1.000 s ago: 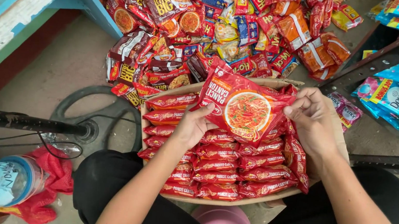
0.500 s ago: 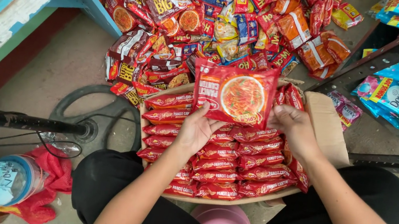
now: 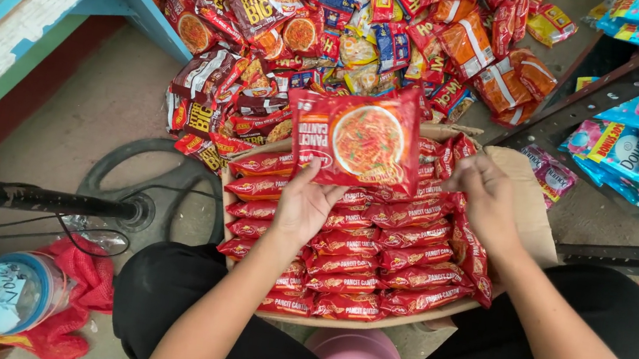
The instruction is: The person is seen taking instant noodle packets from a large pile and neatly arranging them into a cardboard box.
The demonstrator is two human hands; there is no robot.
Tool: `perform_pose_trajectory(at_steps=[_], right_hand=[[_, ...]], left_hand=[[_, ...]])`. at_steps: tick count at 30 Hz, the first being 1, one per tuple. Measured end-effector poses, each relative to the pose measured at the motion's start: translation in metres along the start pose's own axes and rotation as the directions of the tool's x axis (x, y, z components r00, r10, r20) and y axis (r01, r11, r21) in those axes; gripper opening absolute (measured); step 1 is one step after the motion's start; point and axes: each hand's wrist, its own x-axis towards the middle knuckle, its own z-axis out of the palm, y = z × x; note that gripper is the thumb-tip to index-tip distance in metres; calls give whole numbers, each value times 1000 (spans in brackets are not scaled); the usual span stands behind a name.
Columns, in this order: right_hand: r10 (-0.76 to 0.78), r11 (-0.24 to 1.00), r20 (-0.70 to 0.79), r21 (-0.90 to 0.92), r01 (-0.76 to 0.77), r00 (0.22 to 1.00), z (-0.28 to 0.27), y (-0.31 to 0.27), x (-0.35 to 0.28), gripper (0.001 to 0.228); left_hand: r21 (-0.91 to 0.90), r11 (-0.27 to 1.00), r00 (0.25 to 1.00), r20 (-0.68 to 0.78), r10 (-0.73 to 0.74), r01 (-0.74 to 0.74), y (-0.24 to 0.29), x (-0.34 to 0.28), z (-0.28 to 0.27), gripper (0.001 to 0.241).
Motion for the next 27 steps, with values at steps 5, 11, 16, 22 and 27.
perform_pose_trajectory(at_steps=[5,11,16,22,27], right_hand=[[54,998,102,19,-56,993,23,-18,-13,25],[56,988,186,-149,-28,981,28,-29,-19,13],[-49,984,35,-169,55,998,1,2,-7,16],[361,523,87,805,-279,928,61,-87,-30,51],[44,985,-52,166,-35,998,49,-1,-55,41]], left_hand=[[10,1000,1000,11,-15,15,-10,3,-11,44],[56,996,995,62,-74,71,-11,-9,8,43],[177,983,989,132,-70,46,-16,-11,8,38],[271,949,983,43,-180,162,-34,-31,33,41],[628,770,942,176,-286,116,-90,-27,-14,44]])
